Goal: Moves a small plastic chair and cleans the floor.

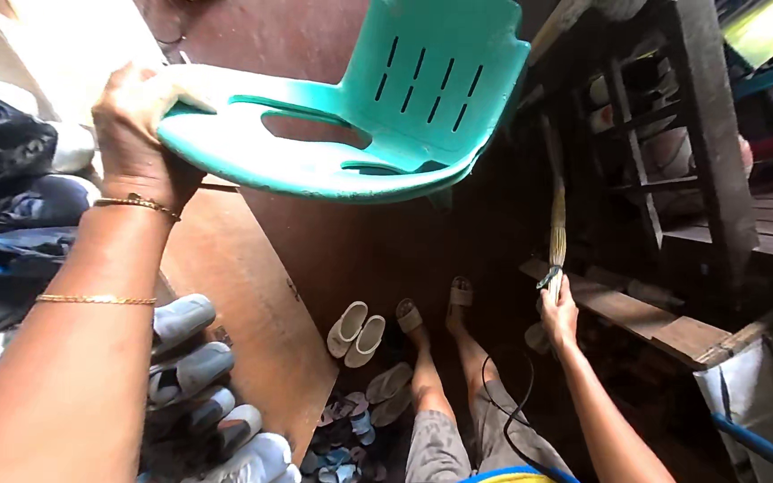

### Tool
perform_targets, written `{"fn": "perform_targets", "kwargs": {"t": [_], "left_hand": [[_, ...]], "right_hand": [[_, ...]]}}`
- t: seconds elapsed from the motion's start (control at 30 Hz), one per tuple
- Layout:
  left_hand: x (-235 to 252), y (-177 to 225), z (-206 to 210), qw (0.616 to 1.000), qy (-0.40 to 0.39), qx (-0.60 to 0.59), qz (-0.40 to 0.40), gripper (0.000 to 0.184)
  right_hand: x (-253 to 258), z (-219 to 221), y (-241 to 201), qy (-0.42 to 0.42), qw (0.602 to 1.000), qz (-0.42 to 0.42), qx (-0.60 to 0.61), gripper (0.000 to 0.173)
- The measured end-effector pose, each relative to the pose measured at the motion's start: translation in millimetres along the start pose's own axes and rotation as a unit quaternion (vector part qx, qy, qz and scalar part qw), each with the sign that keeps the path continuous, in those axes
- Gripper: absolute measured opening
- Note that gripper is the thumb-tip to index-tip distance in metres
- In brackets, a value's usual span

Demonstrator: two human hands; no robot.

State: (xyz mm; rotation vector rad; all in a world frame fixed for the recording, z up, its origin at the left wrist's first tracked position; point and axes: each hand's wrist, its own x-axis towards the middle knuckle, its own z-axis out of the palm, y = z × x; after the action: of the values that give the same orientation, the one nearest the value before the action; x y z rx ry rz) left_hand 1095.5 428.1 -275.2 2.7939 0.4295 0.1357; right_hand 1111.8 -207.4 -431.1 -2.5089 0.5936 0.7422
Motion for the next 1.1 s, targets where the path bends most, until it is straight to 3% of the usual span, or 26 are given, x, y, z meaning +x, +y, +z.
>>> {"fn": "perform_targets", "kwargs": {"t": [0.13, 0.3, 0.43, 0.53, 0.67, 0.73, 0.87, 0.97, 1.03, 1.1], "left_hand": [[-0.5, 5.6, 3.4, 1.0, 0.007, 0.005, -0.015, 0.031], [-3.6, 14.8, 4.3, 1.0, 0.009, 0.004, 0.002, 0.03], [-4.2, 21.9, 2.0, 1.0, 0.01, 0.009, 0.001, 0.03], [-2.7, 27.5, 0.5, 1.0, 0.011, 0.016, -0.005, 0.03], [-7.2, 27.7, 6.8, 1.0, 0.019, 0.012, 0.002, 0.03], [-5.4, 33.4, 7.3, 1.0, 0.019, 0.0, -0.004, 0.028], [-7.0, 45.3, 10.8, 1.0, 0.021, -0.008, -0.005, 0.028], [-8.8, 72.1, 0.6, 0.999, -0.011, -0.004, -0.04, 0.026], [-8.5, 73.3, 4.9, 1.0, 0.004, 0.021, -0.016, 0.027], [-9.6, 99.2, -5.5, 0.998, -0.031, 0.022, -0.052, 0.028]], "right_hand": [[34.6, 25.1, -28.9, -0.021, 0.993, 0.105, 0.058, 0.063], [92.1, 28.0, -65.6, -0.05, 0.96, 0.165, 0.221, 0.048], [120.3, 16.3, -78.6, -0.062, 0.954, 0.198, 0.217, 0.043], [130.6, 0.4, -103.8, -0.102, 0.959, 0.158, 0.212, 0.039], [117.2, -30.0, -54.9, -0.148, 0.953, -0.008, 0.263, 0.059], [89.8, -35.3, -21.8, -0.093, 0.973, -0.046, 0.205, 0.064], [28.8, -17.6, 29.8, -0.013, 0.996, 0.066, 0.061, 0.067], [31.8, -4.9, 16.8, -0.046, 0.974, 0.18, 0.133, 0.057], [52.2, -10.5, -6.5, -0.07, 0.957, 0.187, 0.208, 0.044], [71.0, -23.6, -23.8, -0.11, 0.943, 0.149, 0.276, 0.044]]}}
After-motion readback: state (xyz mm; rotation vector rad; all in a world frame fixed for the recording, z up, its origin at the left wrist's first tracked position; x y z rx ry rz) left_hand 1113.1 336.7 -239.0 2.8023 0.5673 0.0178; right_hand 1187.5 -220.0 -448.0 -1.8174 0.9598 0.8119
